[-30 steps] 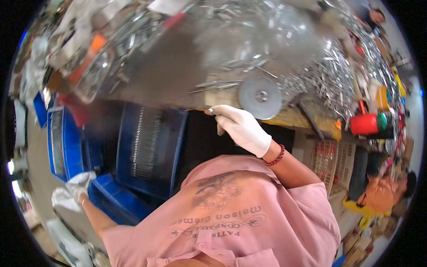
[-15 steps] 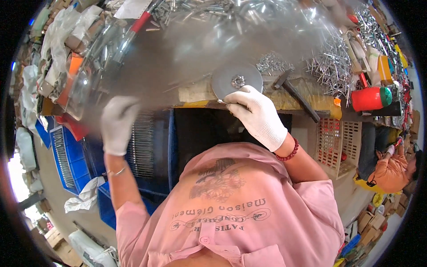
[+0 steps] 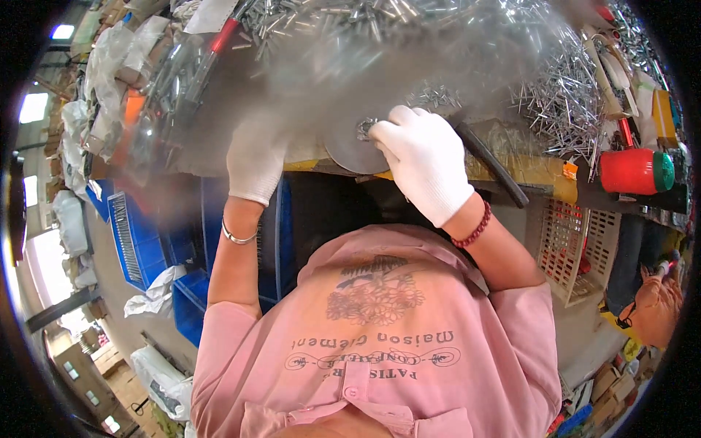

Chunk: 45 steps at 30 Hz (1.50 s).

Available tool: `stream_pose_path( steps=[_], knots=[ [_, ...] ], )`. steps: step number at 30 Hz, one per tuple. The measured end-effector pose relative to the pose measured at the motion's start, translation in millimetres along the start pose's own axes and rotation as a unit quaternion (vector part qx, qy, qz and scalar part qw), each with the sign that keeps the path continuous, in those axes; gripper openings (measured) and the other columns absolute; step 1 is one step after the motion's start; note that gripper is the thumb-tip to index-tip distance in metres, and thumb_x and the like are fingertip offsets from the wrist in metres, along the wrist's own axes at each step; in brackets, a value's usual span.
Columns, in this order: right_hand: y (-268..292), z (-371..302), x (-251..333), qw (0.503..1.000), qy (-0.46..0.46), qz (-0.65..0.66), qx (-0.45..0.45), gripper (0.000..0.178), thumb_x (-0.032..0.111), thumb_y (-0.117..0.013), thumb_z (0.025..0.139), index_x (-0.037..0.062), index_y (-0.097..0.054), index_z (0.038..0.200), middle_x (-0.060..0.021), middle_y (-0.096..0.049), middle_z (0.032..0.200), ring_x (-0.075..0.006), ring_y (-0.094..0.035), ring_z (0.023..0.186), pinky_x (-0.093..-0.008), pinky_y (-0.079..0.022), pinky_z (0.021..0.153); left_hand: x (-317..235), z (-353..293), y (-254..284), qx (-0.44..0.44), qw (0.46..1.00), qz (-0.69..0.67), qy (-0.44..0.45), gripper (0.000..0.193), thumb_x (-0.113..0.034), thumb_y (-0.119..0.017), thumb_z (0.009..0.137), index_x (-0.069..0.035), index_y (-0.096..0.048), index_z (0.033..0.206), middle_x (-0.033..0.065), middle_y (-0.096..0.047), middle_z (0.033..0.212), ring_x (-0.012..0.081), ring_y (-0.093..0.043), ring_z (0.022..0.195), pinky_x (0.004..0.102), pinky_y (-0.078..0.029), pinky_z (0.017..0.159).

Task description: Assembling and hammering small metal pins into a circular base component.

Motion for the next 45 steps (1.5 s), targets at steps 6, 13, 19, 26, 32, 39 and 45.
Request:
stream_pose_path(
  steps=[6,13,19,26,32,39,45],
  knots=[
    [-33.3,5.6,-1.3,0.977,-0.065,0.2,-0.02,0.01,0.004,-0.068,0.095,0.0058,-0.067,0.105,-0.0145,-0.069,0.105,-0.0364,-0.07,0.096,-0.0406,-0.056,0.082,-2.8,-5.4,-1.9,-0.006,0.999,0.012,0.035,0.009,-0.008,-0.078,0.083,-0.012,-0.075,0.09,0.0102,-0.069,0.092,0.0349,-0.067,0.093,0.0466,-0.055,0.083],
    [-62.0,20.9,16.5,0.99,-0.022,0.133,-0.044,0.015,0.011,-0.073,0.09,0.0124,-0.072,0.105,-0.009,-0.065,0.095,-0.0327,-0.069,0.087,-0.0405,-0.055,0.075,20.5,-20.3,-14.3,0.029,0.975,-0.124,0.182,0.006,-0.011,-0.074,0.09,-0.007,-0.076,0.094,0.0154,-0.073,0.094,0.0387,-0.071,0.09,0.048,-0.056,0.081],
    [-72.3,29.7,12.2,0.991,-0.033,0.122,-0.047,0.013,0.012,-0.075,0.089,0.0109,-0.073,0.101,-0.0098,-0.065,0.095,-0.0326,-0.069,0.086,-0.0399,-0.055,0.075,3.8,-16.9,-1.1,0.011,0.987,-0.101,0.122,0.011,-0.008,-0.077,0.086,-0.008,-0.076,0.096,0.0146,-0.072,0.096,0.039,-0.07,0.092,0.0476,-0.056,0.083],
    [-53.7,25.2,15.4,0.988,-0.052,0.135,-0.06,0.012,0.011,-0.077,0.087,0.0099,-0.075,0.099,-0.0098,-0.066,0.095,-0.0322,-0.07,0.087,-0.0384,-0.055,0.076,-0.2,-23.0,-7.1,-0.01,0.99,-0.102,0.091,0.017,-0.006,-0.075,0.084,-0.01,-0.074,0.1,0.0123,-0.072,0.1,0.0371,-0.069,0.097,0.0469,-0.056,0.085],
    [-52.7,23.8,13.8,0.985,-0.064,0.146,-0.06,0.012,0.011,-0.076,0.088,0.0094,-0.075,0.099,-0.0098,-0.068,0.097,-0.0325,-0.07,0.089,-0.0375,-0.056,0.078,5.0,-20.6,-5.0,-0.014,0.989,-0.098,0.109,0.012,-0.006,-0.075,0.087,-0.007,-0.076,0.099,0.0137,-0.073,0.099,0.0371,-0.071,0.091,0.0438,-0.057,0.081],
    [-59.0,26.2,16.9,0.973,-0.068,0.207,-0.074,0.015,0.006,-0.078,0.086,0.0024,-0.074,0.101,-0.0121,-0.068,0.095,-0.032,-0.07,0.088,-0.0365,-0.055,0.078,15.7,-28.4,-7.9,-0.021,0.921,-0.337,0.195,0.018,-0.012,-0.074,0.097,0.0,-0.077,0.111,0.0069,-0.072,0.088,0.0158,-0.067,0.08,0.0297,-0.053,0.075],
    [-49.6,24.5,14.0,0.952,-0.087,0.269,-0.119,0.018,0.0,-0.079,0.085,0.0009,-0.074,0.101,-0.0081,-0.067,0.093,-0.0199,-0.063,0.078,-0.0293,-0.051,0.072,11.8,-42.4,-32.1,0.06,0.77,-0.55,0.317,0.023,-0.016,-0.068,0.104,0.001,-0.075,0.117,-0.0022,-0.067,0.087,0.004,-0.057,0.075,0.0212,-0.046,0.067]
  ],
)
Point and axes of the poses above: each hand's wrist, its own z-axis towards the middle knuckle, its own y-axis out of the back of the hand, x = y × z, the point moved 10 cm from there along z, towards the middle knuckle
